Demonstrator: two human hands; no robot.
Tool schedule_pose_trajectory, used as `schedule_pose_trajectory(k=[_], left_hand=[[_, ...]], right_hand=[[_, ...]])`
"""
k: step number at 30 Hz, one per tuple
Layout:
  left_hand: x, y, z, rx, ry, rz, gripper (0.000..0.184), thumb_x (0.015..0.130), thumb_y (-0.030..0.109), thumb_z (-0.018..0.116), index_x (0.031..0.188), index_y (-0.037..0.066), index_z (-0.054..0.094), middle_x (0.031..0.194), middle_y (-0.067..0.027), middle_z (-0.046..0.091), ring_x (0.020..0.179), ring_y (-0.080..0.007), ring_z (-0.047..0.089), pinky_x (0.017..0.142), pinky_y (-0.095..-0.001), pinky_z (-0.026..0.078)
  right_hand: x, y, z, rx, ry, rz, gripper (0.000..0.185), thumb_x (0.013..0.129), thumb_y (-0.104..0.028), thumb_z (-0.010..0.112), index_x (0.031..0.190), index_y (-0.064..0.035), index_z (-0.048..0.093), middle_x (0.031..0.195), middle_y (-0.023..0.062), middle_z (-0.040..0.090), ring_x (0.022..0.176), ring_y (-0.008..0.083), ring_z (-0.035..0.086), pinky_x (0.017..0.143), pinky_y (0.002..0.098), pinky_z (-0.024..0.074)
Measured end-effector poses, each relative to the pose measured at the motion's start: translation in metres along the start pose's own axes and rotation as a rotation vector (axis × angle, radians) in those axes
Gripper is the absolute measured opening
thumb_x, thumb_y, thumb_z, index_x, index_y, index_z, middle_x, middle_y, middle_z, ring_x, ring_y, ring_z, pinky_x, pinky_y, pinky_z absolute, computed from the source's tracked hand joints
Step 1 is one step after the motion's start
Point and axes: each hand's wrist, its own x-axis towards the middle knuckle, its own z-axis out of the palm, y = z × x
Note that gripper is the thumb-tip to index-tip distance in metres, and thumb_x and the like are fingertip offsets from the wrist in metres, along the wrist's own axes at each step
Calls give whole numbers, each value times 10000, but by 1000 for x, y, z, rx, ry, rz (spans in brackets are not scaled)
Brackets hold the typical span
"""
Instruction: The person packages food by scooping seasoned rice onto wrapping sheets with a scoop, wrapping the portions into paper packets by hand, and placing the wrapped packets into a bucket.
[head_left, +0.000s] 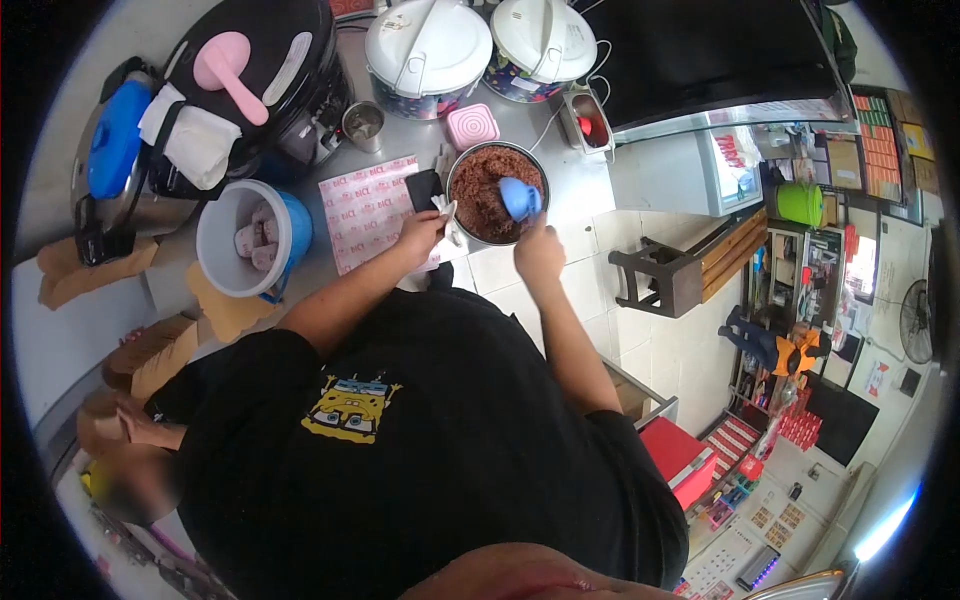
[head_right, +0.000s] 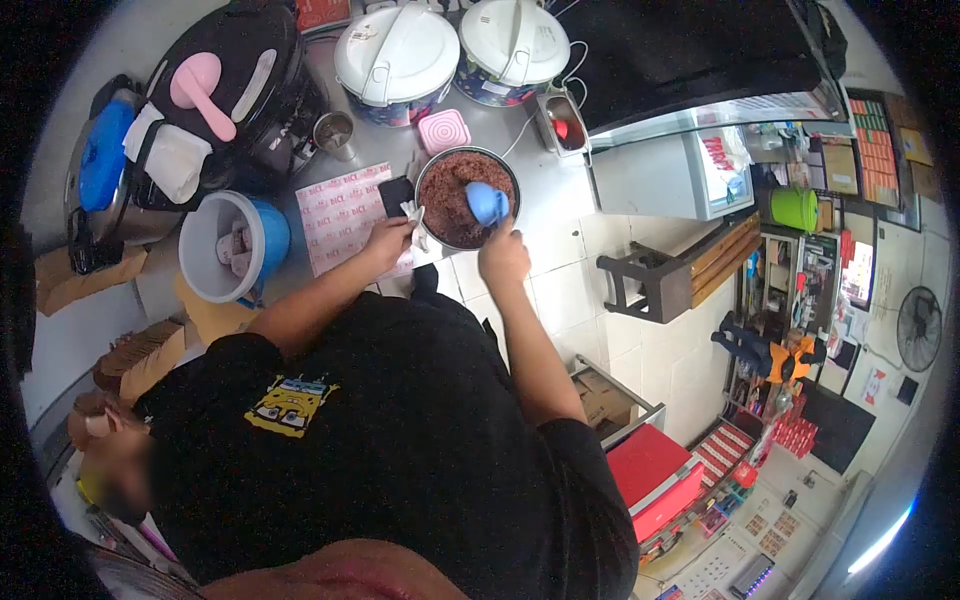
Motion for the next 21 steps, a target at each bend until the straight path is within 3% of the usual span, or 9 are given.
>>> schedule_pose_trajectory(k=[4, 8, 10, 13, 15, 21], left_hand=[[-4, 2, 9, 165, 11, 72, 195, 954, 22, 673, 1113, -90, 672, 1019, -139, 701, 912, -219, 697, 800, -319, 588], [3, -4, 5, 107, -10, 59, 191, 955, 11, 668, 1111, -98, 667, 1026, -144, 697, 915, -225, 697, 818, -319, 593], [1, -3, 2, 68, -16, 23, 260, 954, 5, 664, 1191, -96, 624, 1150, -162, 678, 1032, -234, 682, 913, -315, 580], [-5, 0, 1, 32, -16, 6, 266, 952, -4, 664, 1190, -110, 613, 1158, -176, 674, 1045, -243, 681, 930, -322, 581], [-4, -2, 2, 17, -7, 17, 231, 953, -1, 667, 1154, -109, 634, 1111, -166, 682, 1005, -237, 684, 903, -319, 588], [6, -12, 7, 2, 14, 38, 183, 946, 2, 681, 1099, -98, 665, 1043, -154, 697, 925, -232, 695, 840, -312, 596]], right_hand=[[25, 23, -21, -119, -139, -20, 340, 944, -251, 539, 1202, -38, 599, 1096, 242, 686, 1028, 439, 686, 893, 534, 549], [23, 7, -26, -160, -167, -117, 343, 940, -247, 536, 1205, -37, 595, 1136, 252, 683, 1032, 423, 693, 897, 527, 554], [18, -9, -19, -198, -264, -152, 332, 941, -241, 527, 1199, -44, 599, 1123, 251, 691, 1023, 421, 698, 894, 530, 556], [17, -15, 2, -194, -189, -231, 326, 949, -230, 512, 1181, -18, 597, 1098, 241, 707, 992, 423, 712, 860, 521, 575], [21, -17, 6, -202, -211, -312, 322, 955, -219, 504, 1132, 24, 619, 1059, 253, 720, 974, 407, 726, 840, 507, 589], [43, -12, 25, -267, -295, -440, 313, 956, -230, 517, 1073, 17, 670, 1012, 249, 728, 958, 418, 722, 851, 512, 586]])
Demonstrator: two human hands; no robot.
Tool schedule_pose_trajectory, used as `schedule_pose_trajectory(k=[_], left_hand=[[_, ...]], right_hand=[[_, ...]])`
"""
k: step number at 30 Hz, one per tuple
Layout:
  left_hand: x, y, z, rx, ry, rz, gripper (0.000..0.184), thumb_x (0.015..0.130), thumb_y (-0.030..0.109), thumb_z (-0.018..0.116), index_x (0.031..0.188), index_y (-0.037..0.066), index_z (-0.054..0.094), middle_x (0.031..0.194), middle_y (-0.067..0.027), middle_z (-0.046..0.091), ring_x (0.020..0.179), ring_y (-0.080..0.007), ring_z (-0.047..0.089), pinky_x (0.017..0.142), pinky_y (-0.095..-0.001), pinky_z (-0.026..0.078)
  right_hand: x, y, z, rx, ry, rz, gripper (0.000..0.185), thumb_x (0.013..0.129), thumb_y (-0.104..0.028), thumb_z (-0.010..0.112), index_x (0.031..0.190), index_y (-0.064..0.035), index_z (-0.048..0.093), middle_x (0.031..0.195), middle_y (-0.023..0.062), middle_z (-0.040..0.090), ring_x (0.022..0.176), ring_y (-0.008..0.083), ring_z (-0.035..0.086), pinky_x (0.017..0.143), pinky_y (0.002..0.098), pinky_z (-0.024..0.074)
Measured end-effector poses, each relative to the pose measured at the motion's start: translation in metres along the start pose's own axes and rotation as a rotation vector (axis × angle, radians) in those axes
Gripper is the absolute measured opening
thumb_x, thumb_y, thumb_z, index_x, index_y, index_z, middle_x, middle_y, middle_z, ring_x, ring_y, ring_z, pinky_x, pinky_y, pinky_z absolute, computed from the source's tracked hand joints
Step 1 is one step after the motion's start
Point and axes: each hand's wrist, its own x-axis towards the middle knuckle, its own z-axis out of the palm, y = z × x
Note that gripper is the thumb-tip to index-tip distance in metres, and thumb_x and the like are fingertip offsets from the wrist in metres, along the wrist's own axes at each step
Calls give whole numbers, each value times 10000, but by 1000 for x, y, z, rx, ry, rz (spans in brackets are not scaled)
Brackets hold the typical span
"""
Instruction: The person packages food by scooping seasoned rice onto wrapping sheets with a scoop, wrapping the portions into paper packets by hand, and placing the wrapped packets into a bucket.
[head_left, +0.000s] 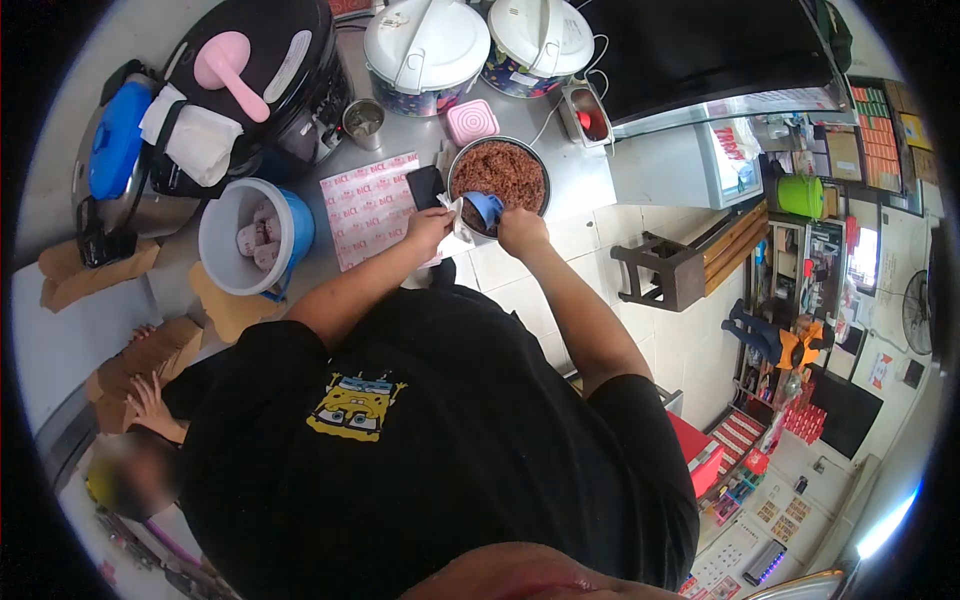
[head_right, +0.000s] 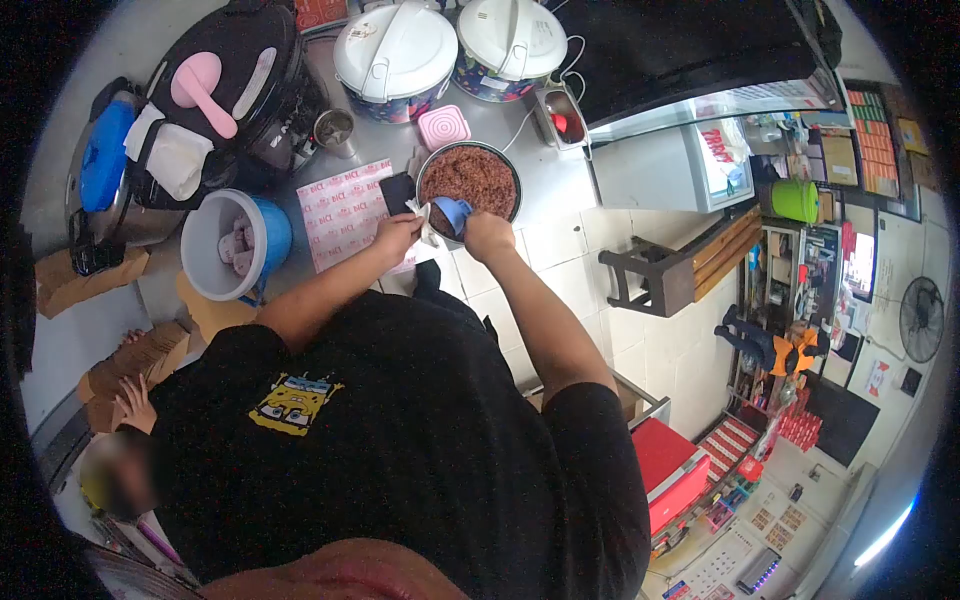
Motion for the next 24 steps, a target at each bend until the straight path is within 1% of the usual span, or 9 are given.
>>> schedule_pose_trajectory(k=[5, 6, 7, 13, 15, 17, 18, 21, 24], left_hand=[[11, -6, -2, 11, 45, -3, 156, 941, -12, 678, 1081, -80, 676, 1026, -155, 705, 896, -233, 702, 807, -314, 595], [8, -3, 0, 42, 46, -20, 192, 936, -29, 674, 1116, -88, 645, 1070, -165, 695, 947, -244, 699, 861, -324, 592], [6, 1, 2, 71, 46, -37, 232, 932, -46, 669, 1151, -96, 614, 1115, -175, 684, 998, -254, 696, 915, -334, 589], [-13, 5, 12, 35, 73, -15, 257, 941, -39, 657, 1184, -93, 592, 1111, -175, 684, 994, -256, 694, 901, -343, 592], [-11, 5, 7, 25, 79, -9, 261, 941, -28, 665, 1183, -94, 591, 1111, -175, 683, 1004, -256, 692, 909, -347, 590], [-14, 7, 6, 6, 77, 3, 254, 944, -26, 664, 1179, -94, 594, 1113, -177, 681, 1010, -256, 690, 920, -346, 588], [-12, 5, 2, 4, 79, -1, 254, 944, -26, 664, 1179, -94, 594, 1113, -177, 681, 1010, -256, 690, 920, -346, 588], [-4, -1, -5, -53, 27, -10, 237, 947, -31, 656, 1169, -96, 600, 1119, -176, 679, 1021, -256, 687, 932, -340, 587], [-3, -3, -6, -82, -3, -7, 231, 950, -37, 648, 1167, -105, 602, 1125, -179, 676, 1033, -258, 685, 949, -338, 586]], right_hand=[[10, 20, 3, 40, 27, -132, 304, 946, -263, 547, 1036, -12, 694, 966, 255, 724, 929, 421, 715, 849, 515, 579], [12, 21, 1, 18, 22, -201, 302, 944, -276, 555, 1016, -23, 704, 958, 257, 721, 921, 418, 713, 846, 517, 576], [13, 23, -1, 18, 25, -203, 302, 944, -276, 555, 1016, -23, 704, 958, 257, 721, 921, 418, 713, 846, 517, 576], [14, 42, -32, 86, -9, -154, 314, 914, -268, 570, 972, -6, 733, 1022, 266, 723, 992, 412, 710, 876, 519, 573], [-2, 40, -50, 90, 1, -36, 316, 916, -228, 572, 1079, 12, 698, 1051, 265, 715, 982, 419, 712, 845, 517, 586], [-16, 29, -27, 32, 231, 54, 331, 928, -172, 552, 1218, -28, 619, 1092, 235, 685, 907, 431, 709, 812, 513, 583], [-24, 15, -16, 26, 215, 111, 427, 932, -102, 523, 1349, -12, 495, 1177, 242, 630, 928, 427, 708, 789, 491, 591], [-46, -2, 8, 42, 382, 135, 433, 955, -114, 518, 1361, 23, 459, 1213, 261, 590, 939, 415, 708, 771, 493, 594], [-44, 7, 0, 136, 334, 293, 398, 975, -143, 513, 1335, 27, 496, 1175, 261, 627, 933, 422, 710, 780, 504, 592]])
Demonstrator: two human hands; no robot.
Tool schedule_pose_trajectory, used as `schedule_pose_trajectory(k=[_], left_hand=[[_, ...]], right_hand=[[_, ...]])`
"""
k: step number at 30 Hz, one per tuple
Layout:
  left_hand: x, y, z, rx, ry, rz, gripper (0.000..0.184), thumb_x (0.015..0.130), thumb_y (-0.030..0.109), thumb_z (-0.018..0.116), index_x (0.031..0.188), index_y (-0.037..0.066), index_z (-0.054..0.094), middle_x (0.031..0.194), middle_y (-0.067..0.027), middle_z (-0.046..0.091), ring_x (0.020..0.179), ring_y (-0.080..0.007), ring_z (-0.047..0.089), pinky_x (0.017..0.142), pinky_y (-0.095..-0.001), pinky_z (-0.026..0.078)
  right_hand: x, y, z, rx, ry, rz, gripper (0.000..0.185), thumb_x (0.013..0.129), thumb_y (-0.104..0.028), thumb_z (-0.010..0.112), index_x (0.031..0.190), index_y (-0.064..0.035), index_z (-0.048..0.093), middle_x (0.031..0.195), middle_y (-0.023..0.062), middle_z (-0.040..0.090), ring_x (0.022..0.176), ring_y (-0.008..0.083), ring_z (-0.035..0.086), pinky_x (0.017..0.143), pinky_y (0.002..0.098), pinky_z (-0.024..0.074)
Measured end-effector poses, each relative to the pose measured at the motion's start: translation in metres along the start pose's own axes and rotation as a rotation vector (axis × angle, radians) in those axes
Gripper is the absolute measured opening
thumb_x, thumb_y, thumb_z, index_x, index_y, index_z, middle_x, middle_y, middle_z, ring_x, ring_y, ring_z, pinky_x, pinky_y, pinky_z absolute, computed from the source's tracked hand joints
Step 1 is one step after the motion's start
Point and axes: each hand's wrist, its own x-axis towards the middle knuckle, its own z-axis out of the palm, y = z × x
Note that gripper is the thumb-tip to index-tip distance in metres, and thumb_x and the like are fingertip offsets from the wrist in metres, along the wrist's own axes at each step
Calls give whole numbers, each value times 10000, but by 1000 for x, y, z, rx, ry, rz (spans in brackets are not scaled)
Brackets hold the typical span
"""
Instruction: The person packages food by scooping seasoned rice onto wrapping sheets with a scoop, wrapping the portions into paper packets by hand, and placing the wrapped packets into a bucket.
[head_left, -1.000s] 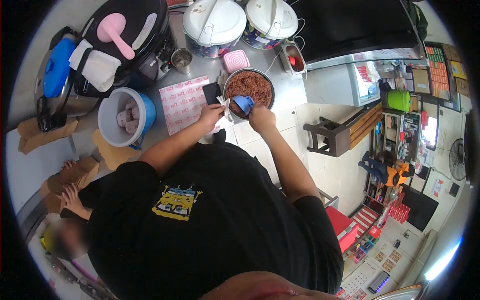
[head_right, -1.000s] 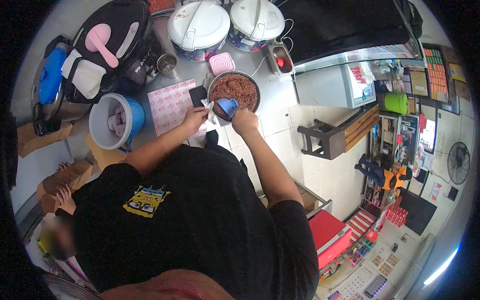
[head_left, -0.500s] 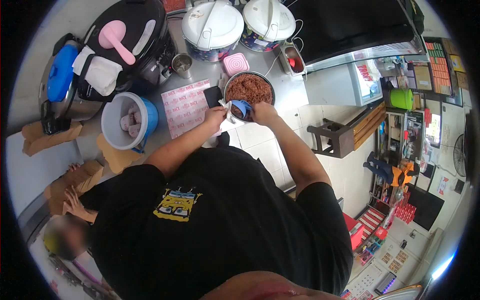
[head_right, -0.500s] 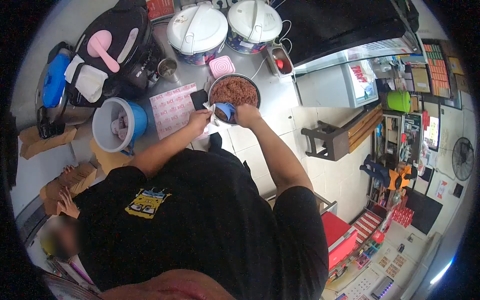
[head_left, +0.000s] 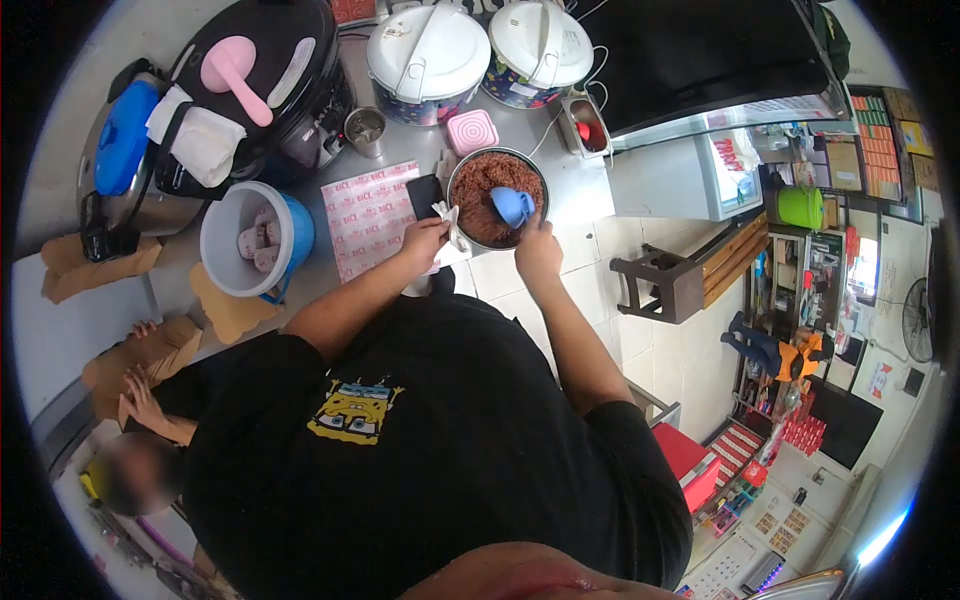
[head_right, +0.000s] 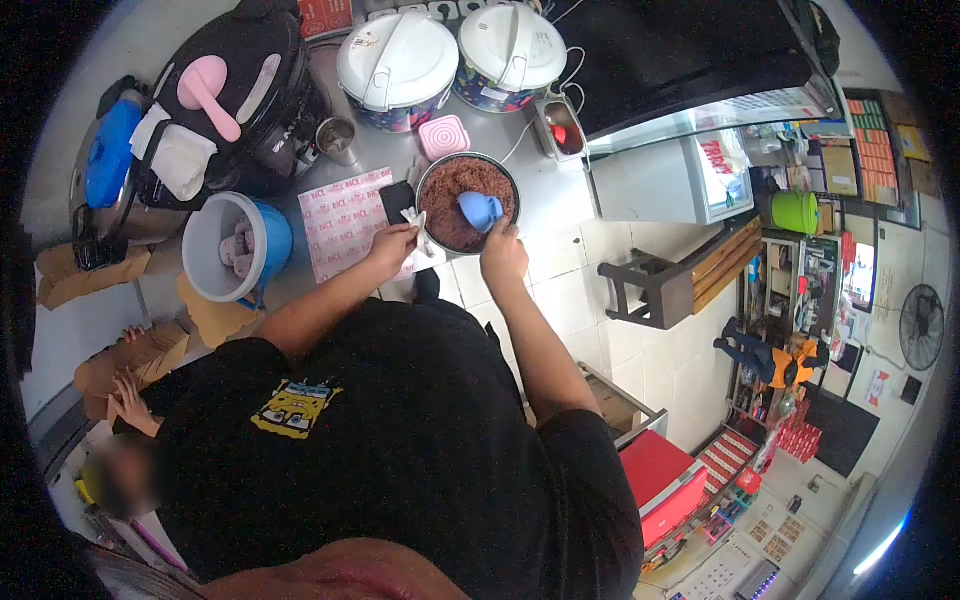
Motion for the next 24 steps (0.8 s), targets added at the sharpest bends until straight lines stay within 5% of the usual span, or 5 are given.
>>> schedule_pose_trajectory(k=[3, 10, 15, 17, 24], left_hand=[[-2, 1, 3, 20, 23, 7, 236, 951, -36, 649, 1168, -112, 600, 1123, -183, 674, 1045, -262, 683, 963, -344, 586], [9, -4, 10, 52, 78, -5, 181, 922, -29, 691, 1092, -68, 644, 1014, -156, 695, 892, -241, 703, 797, -334, 605], [2, 3, 17, 35, 112, -24, 194, 916, -40, 695, 1101, -52, 637, 1001, -151, 694, 874, -244, 702, 771, -338, 606], [2, 3, 18, 57, 130, -52, 238, 938, -76, 637, 1170, -64, 583, 1129, -174, 669, 1039, -278, 685, 963, -369, 586], [-5, 8, 26, 47, 150, -50, 246, 943, -75, 631, 1182, -59, 577, 1117, -172, 670, 1035, -272, 685, 951, -365, 586]], right_hand=[[11, 0, -23, -65, -198, 9, 449, 964, -122, 514, 1382, 40, 495, 1146, 255, 671, 992, 412, 719, 845, 475, 597], [25, -22, -25, -54, -388, -98, 266, 922, -145, 551, 1037, -34, 764, 1139, 246, 714, 1086, 389, 701, 923, 474, 573], [47, -11, 8, 6, -331, -282, 239, 882, -136, 578, 973, 9, 745, 976, 273, 722, 943, 426, 717, 846, 504, 587], [52, -4, 14, -9, -307, -404, 218, 876, -156, 612, 958, -1, 742, 948, 271, 716, 927, 430, 710, 842, 509, 579], [81, 24, 23, 214, -326, -550, 265, 874, -223, 635, 998, -20, 752, 956, 279, 705, 972, 436, 689, 895, 514, 541]])
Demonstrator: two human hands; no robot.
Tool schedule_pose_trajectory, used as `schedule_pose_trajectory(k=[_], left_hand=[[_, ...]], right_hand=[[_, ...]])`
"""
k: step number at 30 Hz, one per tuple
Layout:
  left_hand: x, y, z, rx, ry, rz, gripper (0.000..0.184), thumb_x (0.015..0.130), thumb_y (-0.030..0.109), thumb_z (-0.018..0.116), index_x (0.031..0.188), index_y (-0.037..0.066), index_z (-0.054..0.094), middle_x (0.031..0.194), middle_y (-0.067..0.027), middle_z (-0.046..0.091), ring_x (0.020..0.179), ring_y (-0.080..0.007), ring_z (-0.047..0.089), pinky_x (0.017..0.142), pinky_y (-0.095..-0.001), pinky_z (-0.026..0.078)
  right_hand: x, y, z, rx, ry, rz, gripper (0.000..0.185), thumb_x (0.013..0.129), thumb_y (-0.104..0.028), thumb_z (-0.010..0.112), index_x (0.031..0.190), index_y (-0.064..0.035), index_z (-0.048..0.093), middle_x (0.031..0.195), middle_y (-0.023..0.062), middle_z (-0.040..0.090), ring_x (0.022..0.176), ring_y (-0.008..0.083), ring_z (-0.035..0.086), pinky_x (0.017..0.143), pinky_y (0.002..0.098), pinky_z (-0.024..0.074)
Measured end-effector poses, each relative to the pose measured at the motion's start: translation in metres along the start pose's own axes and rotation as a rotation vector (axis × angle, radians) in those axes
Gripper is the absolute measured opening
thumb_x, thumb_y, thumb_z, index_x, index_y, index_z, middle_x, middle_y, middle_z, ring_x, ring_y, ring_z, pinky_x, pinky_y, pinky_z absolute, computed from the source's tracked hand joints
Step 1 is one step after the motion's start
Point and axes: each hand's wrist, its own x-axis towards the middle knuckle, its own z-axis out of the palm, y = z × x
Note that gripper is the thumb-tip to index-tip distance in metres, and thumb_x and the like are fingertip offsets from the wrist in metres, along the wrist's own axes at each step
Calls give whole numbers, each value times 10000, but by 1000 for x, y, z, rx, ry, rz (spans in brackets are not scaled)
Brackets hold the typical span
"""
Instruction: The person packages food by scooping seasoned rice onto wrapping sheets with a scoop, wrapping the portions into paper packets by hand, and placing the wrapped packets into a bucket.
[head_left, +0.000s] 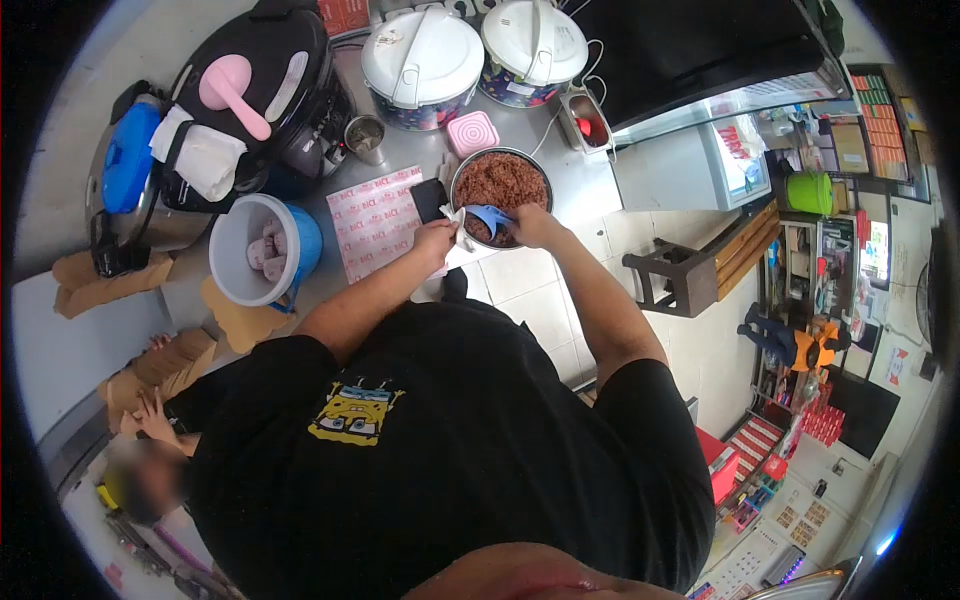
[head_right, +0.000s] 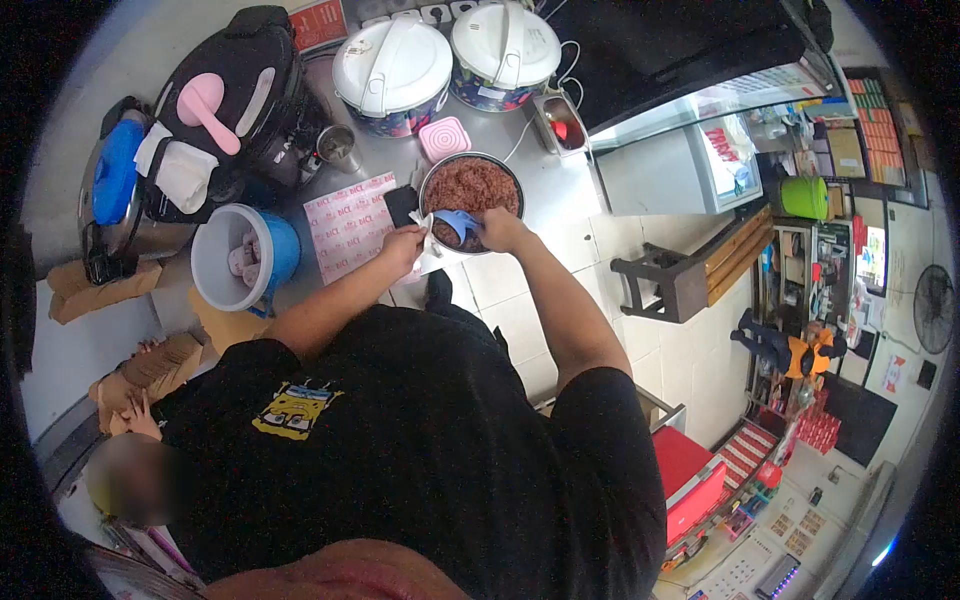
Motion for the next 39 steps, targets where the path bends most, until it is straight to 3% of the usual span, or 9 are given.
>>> schedule_pose_trajectory(k=[7, 10, 13, 16, 17, 20, 25, 33, 39], left_hand=[[2, -3, -5, -44, -12, -19, 227, 963, -47, 619, 1185, -72, 583, 1133, -176, 671, 1035, -268, 683, 956, -355, 579], [13, -5, -14, -47, -72, -7, 208, 970, -30, 615, 1173, -73, 604, 1130, -169, 673, 1039, -256, 682, 962, -348, 575], [21, -9, -20, -36, -104, 9, 214, 972, -21, 617, 1179, -75, 616, 1120, -163, 678, 1036, -242, 681, 967, -340, 572], [16, -7, -16, -26, -58, 16, 204, 972, -21, 621, 1166, -83, 626, 1111, -159, 682, 1031, -236, 681, 964, -334, 573], [13, -5, -16, -7, -40, 22, 206, 972, -18, 623, 1166, -88, 625, 1108, -158, 682, 1028, -236, 681, 960, -331, 574], [13, -1, -16, 27, -53, 48, 208, 972, -14, 629, 1164, -92, 623, 1102, -156, 682, 1020, -236, 682, 947, -328, 579], [15, 0, -20, 60, -57, 61, 211, 961, -21, 643, 1158, -93, 622, 1092, -157, 681, 1011, -236, 685, 927, -326, 589], [14, 5, -11, 130, -51, 74, 217, 943, -27, 670, 1145, -83, 615, 1040, -149, 694, 900, -237, 704, 817, -329, 600], [17, 7, -7, 146, 25, 23, 235, 942, -12, 681, 1164, -46, 615, 1037, -131, 705, 899, -231, 708, 791, -367, 607]], right_hand=[[7, 16, -35, 186, -148, 68, 324, 881, -282, 670, 1061, -26, 755, 931, 270, 716, 927, 422, 706, 871, 484, 546], [4, 22, -41, 123, -121, 61, 321, 933, -274, 658, 1060, 5, 753, 909, 239, 742, 867, 333, 736, 829, 412, 554], [-12, 13, -38, 152, -16, 139, 323, 931, -224, 630, 1135, 10, 717, 863, 274, 718, 865, 362, 728, 835, 434, 558], [-31, -11, 4, -155, 383, 109, 491, 895, -107, 556, 1367, 18, 509, 1066, 309, 652, 905, 461, 693, 816, 516, 578], [-42, -46, -4, -199, 267, 261, 453, 934, -111, 493, 1360, 41, 490, 1171, 274, 641, 927, 430, 708, 784, 531, 590], [-52, -58, -3, -242, 296, 337, 408, 940, -112, 490, 1323, 27, 510, 1148, 260, 655, 942, 416, 716, 783, 525, 592], [-44, -47, -22, -230, 65, 455, 316, 991, -178, 451, 1233, -6, 558, 1167, 238, 672, 975, 407, 723, 795, 506, 594], [-23, -68, -7, -261, -147, 271, 352, 978, -212, 466, 1208, -13, 643, 1120, 231, 720, 1026, 385, 721, 874, 492, 586], [-12, -24, -3, -70, -102, 129, 325, 866, -271, 638, 1018, 7, 711, 1028, 262, 710, 1009, 430, 685, 931, 513, 547]])
